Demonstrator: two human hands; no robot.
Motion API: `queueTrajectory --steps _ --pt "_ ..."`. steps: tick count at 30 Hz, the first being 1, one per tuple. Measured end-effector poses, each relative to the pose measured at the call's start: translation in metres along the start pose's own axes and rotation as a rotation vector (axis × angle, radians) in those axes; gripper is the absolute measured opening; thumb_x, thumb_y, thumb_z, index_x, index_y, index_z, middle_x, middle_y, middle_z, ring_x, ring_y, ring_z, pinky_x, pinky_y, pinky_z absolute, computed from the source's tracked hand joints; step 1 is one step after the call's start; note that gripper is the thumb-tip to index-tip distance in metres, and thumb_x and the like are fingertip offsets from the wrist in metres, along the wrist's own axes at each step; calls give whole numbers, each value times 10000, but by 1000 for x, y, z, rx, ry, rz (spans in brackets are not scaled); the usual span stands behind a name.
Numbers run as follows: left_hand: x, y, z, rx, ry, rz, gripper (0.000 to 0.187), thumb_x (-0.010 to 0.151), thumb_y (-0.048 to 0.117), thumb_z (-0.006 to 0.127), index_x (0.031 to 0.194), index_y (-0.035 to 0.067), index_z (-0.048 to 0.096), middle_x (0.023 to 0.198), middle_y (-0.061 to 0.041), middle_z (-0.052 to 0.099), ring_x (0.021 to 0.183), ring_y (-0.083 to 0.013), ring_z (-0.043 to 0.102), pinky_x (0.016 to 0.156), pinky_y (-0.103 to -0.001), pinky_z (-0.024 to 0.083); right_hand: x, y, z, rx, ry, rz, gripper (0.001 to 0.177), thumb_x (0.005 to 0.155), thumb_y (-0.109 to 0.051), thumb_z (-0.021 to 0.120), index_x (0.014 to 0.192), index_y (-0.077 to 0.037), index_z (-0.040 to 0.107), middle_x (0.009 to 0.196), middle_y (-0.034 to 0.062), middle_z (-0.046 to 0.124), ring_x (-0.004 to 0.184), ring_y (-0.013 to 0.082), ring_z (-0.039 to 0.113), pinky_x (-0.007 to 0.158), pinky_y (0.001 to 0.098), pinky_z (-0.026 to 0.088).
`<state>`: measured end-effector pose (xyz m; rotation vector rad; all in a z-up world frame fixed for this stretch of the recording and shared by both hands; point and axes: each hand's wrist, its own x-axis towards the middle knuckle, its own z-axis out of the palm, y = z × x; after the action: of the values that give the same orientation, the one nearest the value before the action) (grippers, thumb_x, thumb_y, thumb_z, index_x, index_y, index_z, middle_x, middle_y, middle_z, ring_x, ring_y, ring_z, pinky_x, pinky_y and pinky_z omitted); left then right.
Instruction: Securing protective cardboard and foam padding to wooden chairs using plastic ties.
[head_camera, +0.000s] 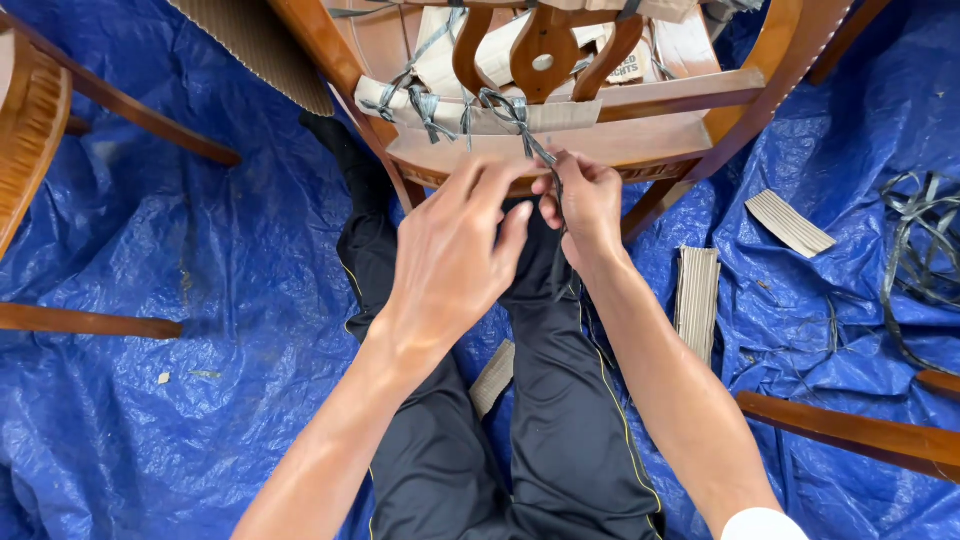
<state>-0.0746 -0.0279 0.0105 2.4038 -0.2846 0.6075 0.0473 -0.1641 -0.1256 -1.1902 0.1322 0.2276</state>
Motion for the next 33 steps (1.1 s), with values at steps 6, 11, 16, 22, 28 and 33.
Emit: queueTrajectory --steps 6,11,16,22,28,33 --pt "37 -11 34 151 -31 133 376 903 107 709 1254 15 610 1180 -136 649 845 -318 731 629 -424 562 8 -6 6 49 -75 -57 248 1039 -189 569 1040 3 726 684 28 622 468 71 483 396 242 338" --pt "48 -14 39 259 -79 92 361 937 131 689 1263 -5 608 1058 -138 668 741 -329 730 560 -430 548 29 1 -2 143 -129 -47 158 1056 -152 592 996 -37 683 779 -5 654 572 58 521 461 232 360" --pt "59 -13 43 341 -81 72 310 960 163 693 1216 -3 639 945 -131 688 686 -335 730 544 -439 539 41 10 -3 419 -228 11 79 1056 -106 602 1026 -70 666 801 -14 648 628 59 558 497 217 378" --pt "64 -10 62 431 -76 61 341 913 112 689 1215 -46 663 841 -185 741 643 -333 745 503 -439 544 45 4 -7 551 -308 66 132 1062 -1 538 1082 -7 669 943 63 688 797 126 661 691 282 549" --pt "59 -17 76 436 7 76 427 851 28 674 1251 -115 634 812 -223 744 639 -309 757 474 -397 555 34 -10 -3 528 -306 139 240 1025 9 418 1140 11 629 1075 138 689 949 206 710 842 348 606" --pt "62 -21 78 436 12 77 457 850 2 666 1293 -101 626 788 -197 746 619 -293 750 476 -397 548 51 2 -12 578 -391 111 301 966 117 406 1179 73 614 1109 177 689 966 214 709 866 357 603"
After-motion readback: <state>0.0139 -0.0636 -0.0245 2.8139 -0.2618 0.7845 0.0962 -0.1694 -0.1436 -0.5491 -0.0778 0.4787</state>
